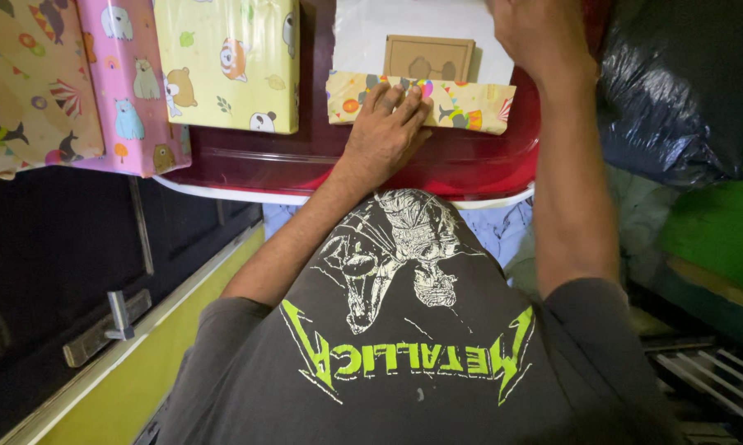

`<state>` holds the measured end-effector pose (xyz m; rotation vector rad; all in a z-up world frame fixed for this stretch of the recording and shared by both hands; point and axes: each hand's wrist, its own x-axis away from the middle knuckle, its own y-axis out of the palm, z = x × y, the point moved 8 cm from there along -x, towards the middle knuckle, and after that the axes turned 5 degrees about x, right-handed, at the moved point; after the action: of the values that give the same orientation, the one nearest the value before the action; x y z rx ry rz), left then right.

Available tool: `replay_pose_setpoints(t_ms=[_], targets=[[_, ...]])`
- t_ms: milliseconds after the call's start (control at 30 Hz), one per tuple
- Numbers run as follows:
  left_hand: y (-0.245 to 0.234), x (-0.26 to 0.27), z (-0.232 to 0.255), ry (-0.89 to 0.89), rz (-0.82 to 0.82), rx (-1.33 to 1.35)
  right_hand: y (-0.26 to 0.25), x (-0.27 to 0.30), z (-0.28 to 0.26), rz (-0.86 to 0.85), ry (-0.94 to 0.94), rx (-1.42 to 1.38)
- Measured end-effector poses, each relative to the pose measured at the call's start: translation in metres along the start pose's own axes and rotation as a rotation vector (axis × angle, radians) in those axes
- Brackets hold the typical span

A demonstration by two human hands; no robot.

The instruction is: The person wraps a rectangular box with yellow patterned wrapping paper on a red table, folding the paper over the sides and pressing the folds flat. They then place a second cardboard box on a sheet of paper and begin folding the paper around it.

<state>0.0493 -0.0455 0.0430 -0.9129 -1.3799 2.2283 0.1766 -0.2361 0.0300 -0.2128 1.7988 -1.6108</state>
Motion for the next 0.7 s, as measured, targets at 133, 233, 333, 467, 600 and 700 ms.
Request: replay_pose_setpoints(t_ms=[133, 233, 333, 467, 600, 700], targets=[[0.007, 0.001, -0.001, -0.010, 0.004, -0.045, -0.084, 0.002, -0.036, 0.128, 0.050, -0.284], [0.011, 0.005, 0.000, -0.015, -0.010, -0.115, -0.109, 0.003, -0.062, 0.096, 0.024, -0.203], [0.012, 0.006, 0.001, -0.013, -0.011, -0.174, -0.107, 0.012, -0.080, 0.066, 0.005, -0.162], [0.010, 0.007, 0.002, -0.016, -0.016, -0.161, -0.089, 0.028, -0.092, 0.041, 0.013, -0.107], [0.007, 0.007, 0.004, -0.010, 0.043, -0.172, -0.071, 0.038, -0.099, 0.022, 0.023, -0.046], [0.009, 0.008, 0.004, 0.000, 0.025, -0.225, -0.066, 0.042, -0.101, 0.011, 0.024, -0.069]])
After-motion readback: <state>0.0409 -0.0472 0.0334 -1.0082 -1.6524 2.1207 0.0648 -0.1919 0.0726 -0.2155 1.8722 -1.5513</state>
